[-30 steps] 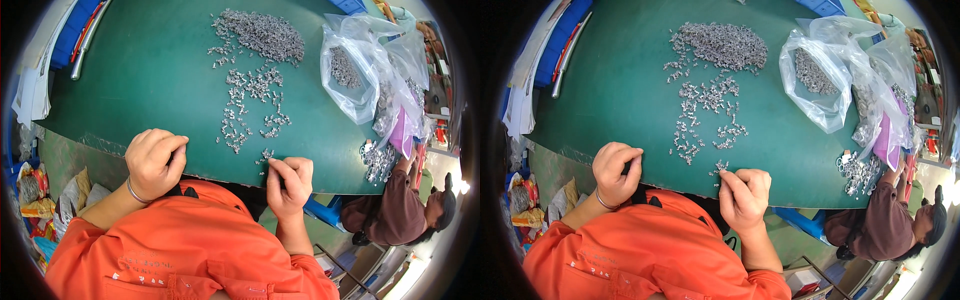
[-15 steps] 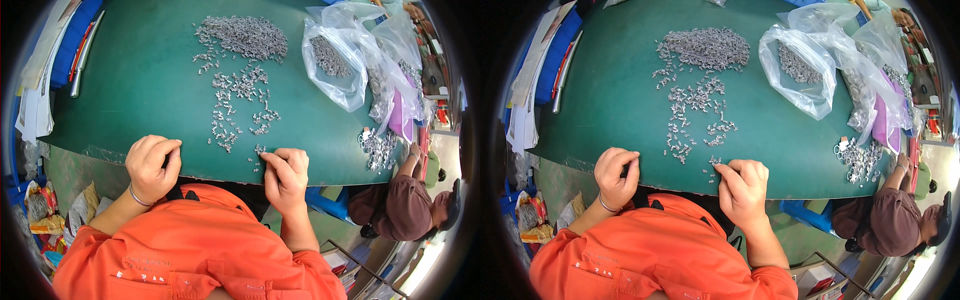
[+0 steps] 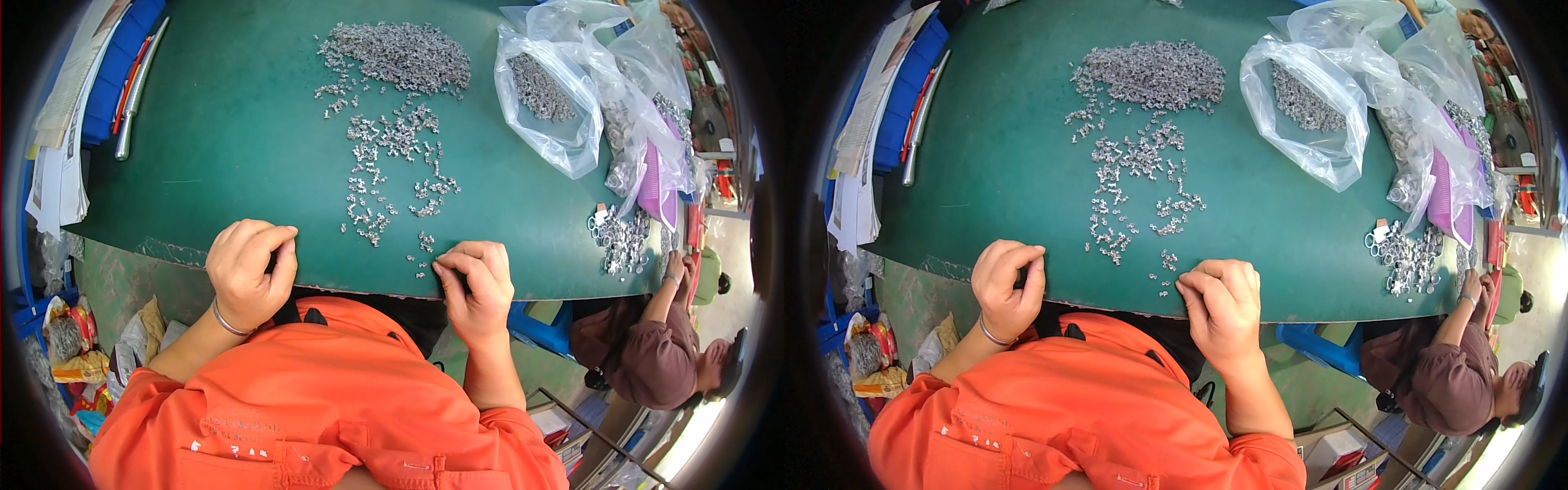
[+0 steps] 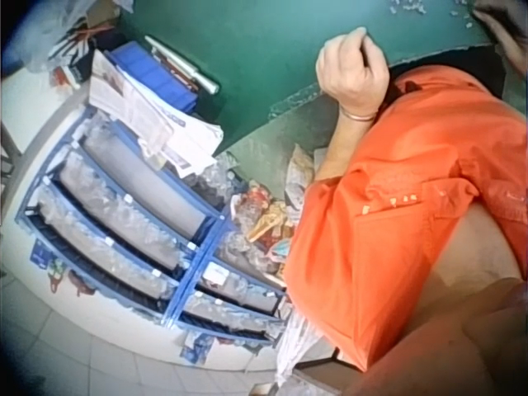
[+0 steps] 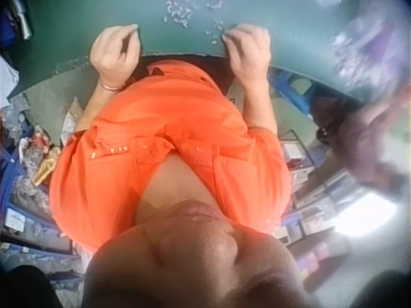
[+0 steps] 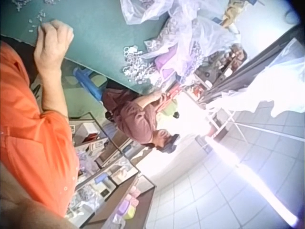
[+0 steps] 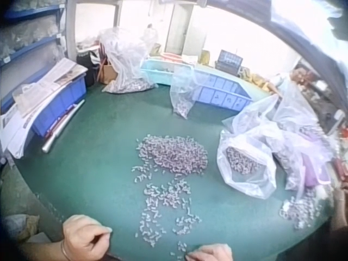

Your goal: The person handles metal ring components, writes on a small paper slip with a pencil, and sorts small metal pieces across the table by hand.

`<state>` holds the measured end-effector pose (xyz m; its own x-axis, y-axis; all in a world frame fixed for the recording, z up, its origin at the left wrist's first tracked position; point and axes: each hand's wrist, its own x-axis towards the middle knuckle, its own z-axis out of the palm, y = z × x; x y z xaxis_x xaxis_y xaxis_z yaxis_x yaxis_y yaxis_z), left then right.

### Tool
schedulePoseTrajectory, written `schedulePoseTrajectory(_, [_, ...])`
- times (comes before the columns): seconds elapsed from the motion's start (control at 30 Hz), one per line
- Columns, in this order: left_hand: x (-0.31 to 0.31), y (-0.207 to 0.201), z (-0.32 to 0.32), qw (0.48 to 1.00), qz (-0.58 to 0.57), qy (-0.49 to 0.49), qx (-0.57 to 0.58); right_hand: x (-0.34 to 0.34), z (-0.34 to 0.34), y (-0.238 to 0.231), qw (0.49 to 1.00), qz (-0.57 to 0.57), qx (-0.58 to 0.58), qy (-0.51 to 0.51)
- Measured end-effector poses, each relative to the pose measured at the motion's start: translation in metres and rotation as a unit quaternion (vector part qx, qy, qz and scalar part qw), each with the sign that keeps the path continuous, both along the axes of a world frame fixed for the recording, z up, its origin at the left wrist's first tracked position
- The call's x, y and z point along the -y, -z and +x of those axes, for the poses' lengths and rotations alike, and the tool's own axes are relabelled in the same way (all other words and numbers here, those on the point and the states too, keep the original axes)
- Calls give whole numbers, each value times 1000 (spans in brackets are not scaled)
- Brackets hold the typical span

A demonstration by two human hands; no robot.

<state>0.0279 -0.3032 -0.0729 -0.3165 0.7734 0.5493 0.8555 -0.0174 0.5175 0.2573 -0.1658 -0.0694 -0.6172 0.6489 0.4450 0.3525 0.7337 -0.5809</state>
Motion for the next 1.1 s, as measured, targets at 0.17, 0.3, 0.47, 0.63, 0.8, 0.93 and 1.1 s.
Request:
schedulePoseTrajectory(0.17, [0, 1, 0, 1000, 1, -1, -1, -2, 8, -4, 999, -6, -8, -53])
schedulePoseTrajectory(0.3, [0, 2, 1, 1000, 3, -2, -6, 1, 14, 0, 999, -12, -42, 12])
schedulePoseTrajectory(0.47, [-1, 0, 1, 1000, 4, -16, -9, 0, 11, 1, 999, 39, -14, -25])
schedulePoseTrajectory(0.63, [-1, 1, 1, 1000, 0, -15, 1, -1, 8, -2, 998, 50, 12, -47])
schedulePoseTrajectory(0.8, [-1, 1, 1, 1000, 2, -9, -4, -2, -5, -2, 999, 37, -1, -1])
schedulePoseTrajectory(0.93, [0, 2, 0, 1000, 1, -2, -1, -5, -6, -2, 999, 36, 29, -23])
schedulePoseTrajectory(1.1, [0, 0, 0, 1000, -3, -1, 2, -7, -5, -8, 998, 7, 36, -55])
